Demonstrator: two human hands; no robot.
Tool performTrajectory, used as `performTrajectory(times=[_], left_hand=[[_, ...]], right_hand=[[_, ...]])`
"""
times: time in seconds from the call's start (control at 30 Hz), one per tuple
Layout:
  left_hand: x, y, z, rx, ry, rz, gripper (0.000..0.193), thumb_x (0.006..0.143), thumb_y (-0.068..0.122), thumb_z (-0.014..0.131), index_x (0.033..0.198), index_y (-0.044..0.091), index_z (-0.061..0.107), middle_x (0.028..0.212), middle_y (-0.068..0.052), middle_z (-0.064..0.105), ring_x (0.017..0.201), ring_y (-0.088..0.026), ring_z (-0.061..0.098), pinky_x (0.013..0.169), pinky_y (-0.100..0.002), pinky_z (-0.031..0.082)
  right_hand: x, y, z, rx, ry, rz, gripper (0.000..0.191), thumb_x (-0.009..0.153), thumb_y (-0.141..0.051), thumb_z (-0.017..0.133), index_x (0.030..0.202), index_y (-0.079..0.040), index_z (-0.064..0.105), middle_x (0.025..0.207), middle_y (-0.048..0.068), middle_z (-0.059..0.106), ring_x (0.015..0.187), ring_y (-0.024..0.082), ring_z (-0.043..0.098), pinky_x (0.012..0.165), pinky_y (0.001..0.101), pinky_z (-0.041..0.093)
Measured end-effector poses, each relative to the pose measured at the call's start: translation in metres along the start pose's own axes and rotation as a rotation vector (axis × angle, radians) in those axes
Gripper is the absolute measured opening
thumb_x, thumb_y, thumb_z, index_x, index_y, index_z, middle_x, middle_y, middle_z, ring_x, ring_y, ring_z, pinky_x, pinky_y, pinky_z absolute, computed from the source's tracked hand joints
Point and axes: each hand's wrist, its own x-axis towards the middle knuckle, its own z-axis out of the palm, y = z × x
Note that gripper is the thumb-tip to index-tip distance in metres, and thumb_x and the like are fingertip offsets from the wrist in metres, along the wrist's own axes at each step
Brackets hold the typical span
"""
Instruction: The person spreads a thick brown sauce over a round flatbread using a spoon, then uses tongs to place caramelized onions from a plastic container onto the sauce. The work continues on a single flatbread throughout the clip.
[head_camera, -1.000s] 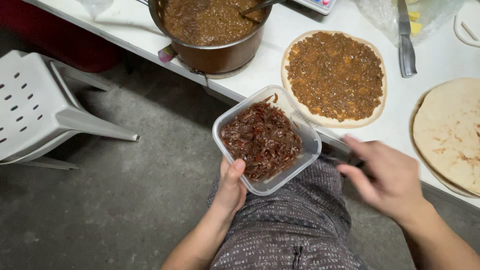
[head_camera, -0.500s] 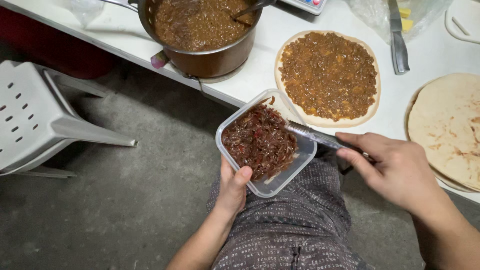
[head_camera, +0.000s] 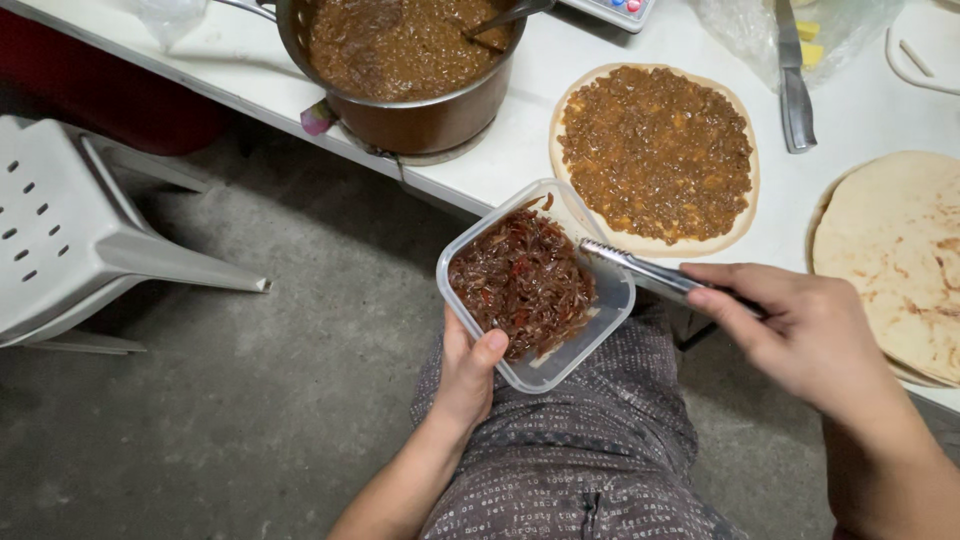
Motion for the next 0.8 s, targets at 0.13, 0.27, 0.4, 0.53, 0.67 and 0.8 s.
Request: performTrajectory(times=[0.13,0.27,0.4,0.53,0.67,0.8], left_hand=[[0.002,0.0,0.001,-0.009,0.007,0.014,0.105,0.077,0.047,0.083,0.154,0.001,0.028,0.149,-0.017,0.046,0.14,-0.028,0.047,0.119,-0.044,0.037],[0.004,0.001,0.002,-0.019,0.0,0.025,0.104,0.078,0.046,0.083,0.154,0.0,0.03,0.149,-0.017,0.048,0.139,-0.028,0.048,0.119,-0.044,0.038],[0.005,0.003,0.003,0.008,-0.004,0.005,0.105,0.077,0.046,0.083,0.154,0.001,0.028,0.148,-0.018,0.047,0.138,-0.029,0.048,0.118,-0.044,0.039],[0.007,0.004,0.004,0.031,-0.022,-0.02,0.108,0.076,0.048,0.083,0.155,0.002,0.026,0.148,-0.019,0.046,0.139,-0.03,0.048,0.118,-0.045,0.04],[0.008,0.005,0.004,0.03,-0.018,-0.043,0.109,0.075,0.05,0.083,0.155,0.002,0.025,0.147,-0.019,0.046,0.138,-0.031,0.047,0.117,-0.046,0.04],[0.01,0.006,0.002,0.02,0.0,-0.033,0.108,0.076,0.05,0.083,0.155,0.0,0.026,0.148,-0.02,0.046,0.139,-0.031,0.047,0.118,-0.046,0.039]], right_hand=[[0.0,0.006,-0.009,0.072,0.047,0.033,0.028,0.088,-0.019,0.077,0.115,-0.013,0.079,0.077,0.006,0.077,0.06,0.01,0.063,0.059,0.0256,0.051],[0.006,-0.001,-0.005,0.134,0.03,-0.038,0.029,0.089,-0.023,0.074,0.116,-0.014,0.079,0.084,0.004,0.079,0.062,0.011,0.067,0.057,0.0249,0.052],[0.007,-0.018,0.005,-0.218,-0.003,-0.137,0.029,0.084,-0.034,0.076,0.106,-0.015,0.081,0.084,0.006,0.078,0.055,0.018,0.07,0.053,0.0307,0.052],[0.009,-0.025,0.006,-0.296,0.019,-0.235,0.027,0.085,-0.034,0.075,0.103,-0.015,0.082,0.08,0.006,0.077,0.059,0.022,0.07,0.053,0.0341,0.051],[0.012,-0.02,0.004,-0.182,0.004,-0.128,0.024,0.084,-0.03,0.077,0.101,-0.014,0.082,0.08,0.005,0.078,0.051,0.017,0.069,0.052,0.0319,0.053],[0.007,-0.008,-0.006,-0.003,0.038,-0.065,0.025,0.086,-0.022,0.077,0.108,-0.011,0.08,0.087,0.005,0.078,0.056,0.011,0.066,0.054,0.0269,0.053]])
